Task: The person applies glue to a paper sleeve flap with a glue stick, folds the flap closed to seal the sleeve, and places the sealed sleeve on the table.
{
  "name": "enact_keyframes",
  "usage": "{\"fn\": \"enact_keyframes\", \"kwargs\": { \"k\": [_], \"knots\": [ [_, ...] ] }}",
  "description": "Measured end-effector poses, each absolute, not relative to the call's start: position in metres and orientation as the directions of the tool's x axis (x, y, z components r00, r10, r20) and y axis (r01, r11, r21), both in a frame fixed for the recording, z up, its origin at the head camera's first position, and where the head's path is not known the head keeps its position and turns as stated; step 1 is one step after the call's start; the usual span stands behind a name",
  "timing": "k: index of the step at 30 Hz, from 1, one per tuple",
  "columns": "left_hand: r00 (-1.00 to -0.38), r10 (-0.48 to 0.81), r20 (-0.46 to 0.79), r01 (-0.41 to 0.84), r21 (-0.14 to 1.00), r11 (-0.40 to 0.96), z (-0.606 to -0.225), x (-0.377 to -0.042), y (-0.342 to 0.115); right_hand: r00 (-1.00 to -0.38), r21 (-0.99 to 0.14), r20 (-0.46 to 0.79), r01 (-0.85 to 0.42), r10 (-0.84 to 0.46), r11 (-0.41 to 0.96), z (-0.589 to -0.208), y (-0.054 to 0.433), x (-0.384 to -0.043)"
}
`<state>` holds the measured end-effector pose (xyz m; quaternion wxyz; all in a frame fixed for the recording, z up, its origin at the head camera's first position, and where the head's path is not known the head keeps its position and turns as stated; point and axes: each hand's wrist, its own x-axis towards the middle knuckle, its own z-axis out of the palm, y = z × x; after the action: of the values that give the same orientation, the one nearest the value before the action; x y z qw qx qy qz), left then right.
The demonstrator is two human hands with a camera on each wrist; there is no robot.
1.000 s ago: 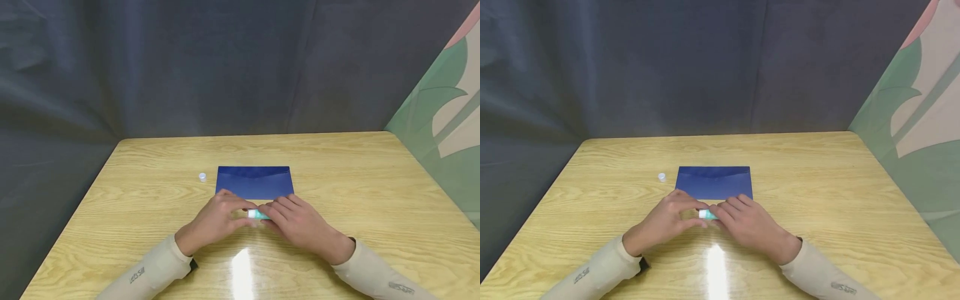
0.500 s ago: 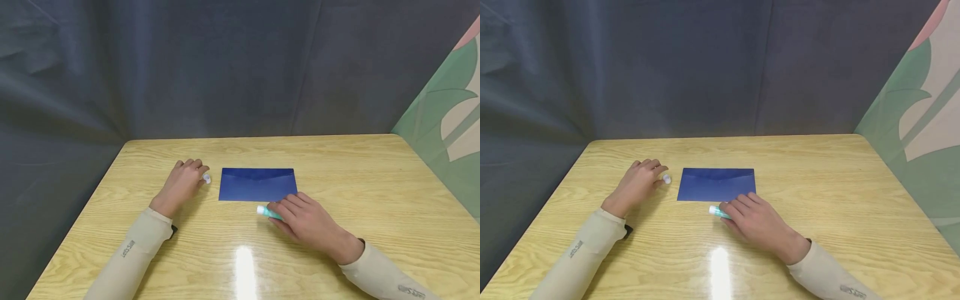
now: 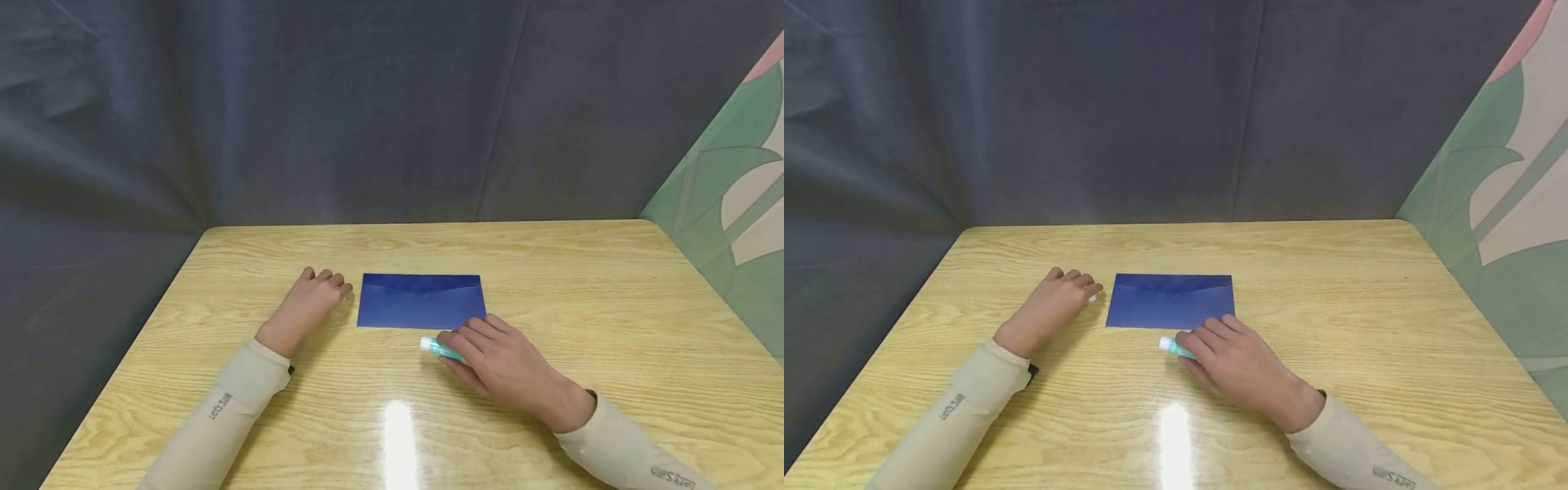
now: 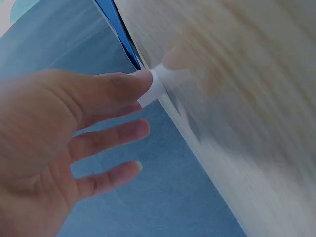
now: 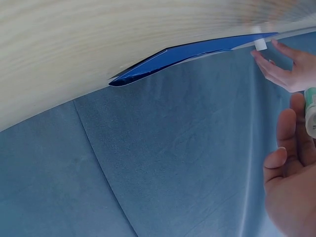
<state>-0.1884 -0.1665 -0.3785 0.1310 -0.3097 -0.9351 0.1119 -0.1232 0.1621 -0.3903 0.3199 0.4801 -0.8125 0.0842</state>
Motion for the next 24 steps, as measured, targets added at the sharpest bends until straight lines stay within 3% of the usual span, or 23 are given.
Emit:
{"fn": "enact_keyframes", "kwargs": {
  "k": [6, 14, 20, 24],
  "knots": [
    [-0.765, 0.618, 0.185, 0.556, -0.296, 0.777, -0.381, -0.186, -0.163, -0.346, 0.168, 0.588, -0.832, -0.731, 0.529, -0.391, 0.163, -0.122],
    [-0.706, 0.671, 0.225, 0.599, -0.315, 0.736, -0.384, -0.177, -0.15, -0.355, 0.163, 0.579, -0.832, -0.734, 0.531, -0.39, 0.162, -0.123],
    [-0.696, 0.678, 0.237, 0.655, -0.176, 0.734, -0.387, -0.164, -0.136, -0.371, 0.155, 0.562, -0.831, -0.74, 0.534, -0.39, 0.162, -0.123],
    [-0.682, 0.685, 0.256, 0.705, -0.017, 0.709, -0.386, -0.158, -0.129, -0.379, 0.158, 0.551, -0.827, -0.743, 0.539, -0.389, 0.162, -0.122]
  ]
}}
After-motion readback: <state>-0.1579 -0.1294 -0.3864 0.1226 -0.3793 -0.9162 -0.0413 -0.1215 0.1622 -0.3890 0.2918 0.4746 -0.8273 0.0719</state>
